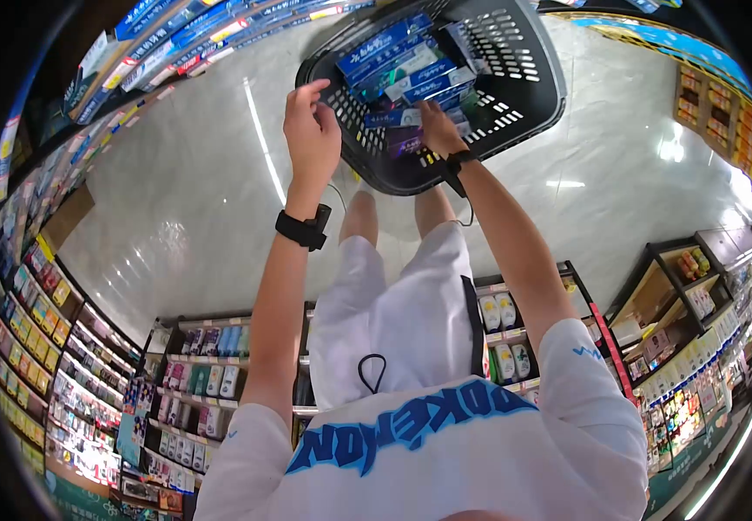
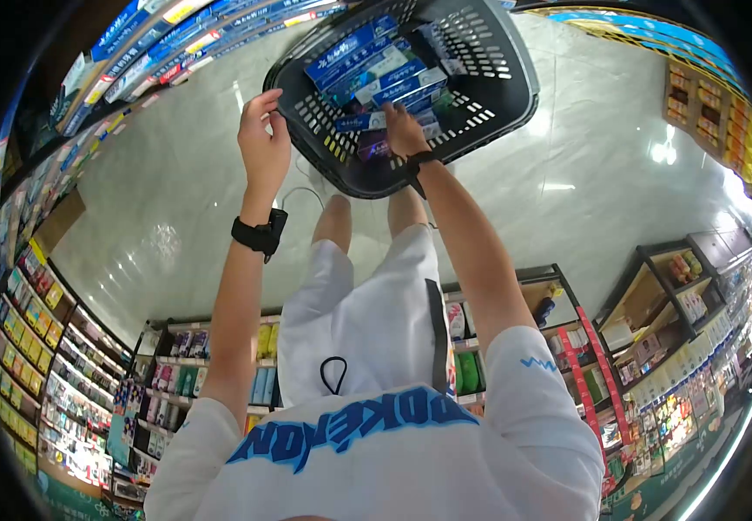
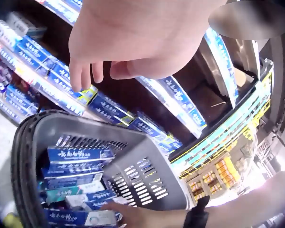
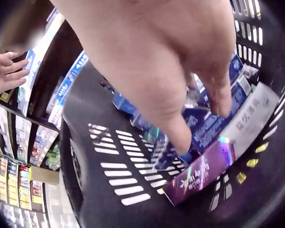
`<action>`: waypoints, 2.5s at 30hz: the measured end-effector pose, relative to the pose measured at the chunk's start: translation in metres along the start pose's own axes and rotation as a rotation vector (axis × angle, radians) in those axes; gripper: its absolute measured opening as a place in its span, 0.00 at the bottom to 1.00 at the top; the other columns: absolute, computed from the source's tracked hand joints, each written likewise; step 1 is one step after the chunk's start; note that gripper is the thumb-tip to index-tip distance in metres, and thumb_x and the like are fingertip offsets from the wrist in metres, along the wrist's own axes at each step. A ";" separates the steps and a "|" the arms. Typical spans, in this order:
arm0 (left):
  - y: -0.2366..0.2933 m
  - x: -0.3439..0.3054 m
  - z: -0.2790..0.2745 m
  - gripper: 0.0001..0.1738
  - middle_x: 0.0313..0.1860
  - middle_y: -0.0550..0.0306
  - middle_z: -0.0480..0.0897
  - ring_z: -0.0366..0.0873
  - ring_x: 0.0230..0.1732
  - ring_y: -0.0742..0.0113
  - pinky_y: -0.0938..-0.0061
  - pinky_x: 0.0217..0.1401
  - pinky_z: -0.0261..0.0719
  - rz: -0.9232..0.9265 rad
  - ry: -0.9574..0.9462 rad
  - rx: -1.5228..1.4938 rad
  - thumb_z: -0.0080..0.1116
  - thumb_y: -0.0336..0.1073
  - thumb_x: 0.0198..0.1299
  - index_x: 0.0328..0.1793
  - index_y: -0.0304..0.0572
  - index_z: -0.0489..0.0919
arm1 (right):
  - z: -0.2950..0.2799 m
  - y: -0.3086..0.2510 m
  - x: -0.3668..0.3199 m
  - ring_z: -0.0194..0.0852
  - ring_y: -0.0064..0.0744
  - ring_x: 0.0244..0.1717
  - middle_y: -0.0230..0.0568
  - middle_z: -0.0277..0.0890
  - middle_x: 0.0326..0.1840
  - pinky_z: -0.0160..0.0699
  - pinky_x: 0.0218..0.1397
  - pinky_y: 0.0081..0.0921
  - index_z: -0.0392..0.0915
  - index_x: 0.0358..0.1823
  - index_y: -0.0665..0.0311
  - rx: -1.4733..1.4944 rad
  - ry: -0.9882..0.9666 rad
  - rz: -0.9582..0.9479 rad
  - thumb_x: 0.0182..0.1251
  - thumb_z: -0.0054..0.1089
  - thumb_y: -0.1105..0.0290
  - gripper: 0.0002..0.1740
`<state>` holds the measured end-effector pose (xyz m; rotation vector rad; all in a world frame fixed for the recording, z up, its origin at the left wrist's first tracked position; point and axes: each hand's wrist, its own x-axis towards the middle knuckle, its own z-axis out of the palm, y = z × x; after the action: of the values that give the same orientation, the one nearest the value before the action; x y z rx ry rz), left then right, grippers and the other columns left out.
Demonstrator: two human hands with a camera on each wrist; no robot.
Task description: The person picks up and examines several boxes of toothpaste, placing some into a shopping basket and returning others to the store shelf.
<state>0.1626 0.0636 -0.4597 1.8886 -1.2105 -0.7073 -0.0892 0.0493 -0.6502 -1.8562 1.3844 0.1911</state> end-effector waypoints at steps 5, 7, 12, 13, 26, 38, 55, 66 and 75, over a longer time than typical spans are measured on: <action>-0.029 -0.039 -0.015 0.19 0.56 0.51 0.84 0.85 0.50 0.57 0.66 0.51 0.83 -0.077 -0.077 0.068 0.52 0.19 0.65 0.59 0.40 0.81 | -0.032 -0.027 -0.012 0.81 0.64 0.54 0.58 0.80 0.53 0.84 0.53 0.48 0.74 0.59 0.63 0.214 0.186 -0.142 0.56 0.70 0.81 0.27; -0.032 -0.050 -0.025 0.19 0.59 0.52 0.84 0.85 0.51 0.59 0.67 0.51 0.84 -0.100 -0.080 0.066 0.53 0.20 0.67 0.62 0.41 0.80 | -0.081 -0.055 -0.036 0.83 0.60 0.52 0.57 0.83 0.50 0.83 0.50 0.44 0.76 0.56 0.65 0.342 0.216 -0.135 0.56 0.71 0.80 0.24; 0.018 -0.068 -0.066 0.25 0.65 0.47 0.80 0.85 0.49 0.60 0.66 0.50 0.84 -0.188 -0.036 -0.081 0.58 0.25 0.67 0.70 0.38 0.75 | -0.204 -0.114 -0.118 0.84 0.57 0.53 0.57 0.82 0.52 0.83 0.56 0.41 0.76 0.60 0.66 0.400 0.230 -0.144 0.50 0.77 0.78 0.33; 0.035 -0.070 -0.074 0.26 0.65 0.47 0.82 0.85 0.47 0.59 0.67 0.50 0.85 -0.203 -0.018 -0.099 0.59 0.26 0.67 0.72 0.38 0.74 | -0.230 -0.130 -0.139 0.86 0.53 0.50 0.55 0.83 0.50 0.84 0.53 0.38 0.78 0.60 0.66 0.366 0.253 -0.181 0.49 0.78 0.79 0.32; 0.218 -0.116 -0.235 0.17 0.45 0.38 0.89 0.90 0.47 0.51 0.64 0.47 0.85 -0.042 0.009 -0.152 0.57 0.29 0.70 0.61 0.28 0.81 | -0.352 -0.318 -0.333 0.77 0.27 0.37 0.41 0.83 0.45 0.79 0.43 0.26 0.77 0.64 0.64 0.395 0.253 -0.299 0.57 0.75 0.75 0.31; 0.235 -0.162 -0.334 0.17 0.46 0.40 0.90 0.90 0.48 0.58 0.68 0.51 0.84 -0.029 0.086 -0.097 0.59 0.28 0.69 0.61 0.28 0.82 | -0.337 -0.398 -0.407 0.79 0.32 0.37 0.42 0.80 0.53 0.81 0.43 0.27 0.75 0.67 0.61 0.441 0.244 -0.412 0.59 0.76 0.74 0.33; 0.321 -0.220 -0.341 0.18 0.42 0.44 0.91 0.89 0.43 0.61 0.68 0.46 0.83 -0.018 -0.078 -0.048 0.59 0.32 0.69 0.61 0.31 0.84 | -0.374 -0.364 -0.475 0.82 0.39 0.36 0.47 0.81 0.54 0.82 0.40 0.30 0.77 0.64 0.62 0.309 0.336 -0.611 0.56 0.79 0.73 0.32; 0.352 -0.282 -0.290 0.20 0.44 0.39 0.91 0.91 0.49 0.56 0.66 0.54 0.84 -0.113 -0.078 -0.003 0.60 0.37 0.70 0.61 0.28 0.83 | -0.383 -0.288 -0.524 0.81 0.38 0.37 0.46 0.79 0.56 0.81 0.40 0.30 0.74 0.66 0.60 0.383 0.274 -0.635 0.59 0.75 0.75 0.32; 0.371 -0.312 -0.256 0.20 0.46 0.40 0.90 0.90 0.51 0.57 0.66 0.56 0.84 -0.086 -0.059 0.010 0.61 0.35 0.70 0.62 0.26 0.82 | -0.390 -0.243 -0.538 0.81 0.36 0.37 0.45 0.80 0.57 0.82 0.41 0.28 0.75 0.66 0.58 0.428 0.267 -0.621 0.59 0.74 0.76 0.31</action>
<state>0.0563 0.3346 0.0051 1.9502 -1.1765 -0.8096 -0.2165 0.2096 0.0275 -1.8794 0.8564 -0.6370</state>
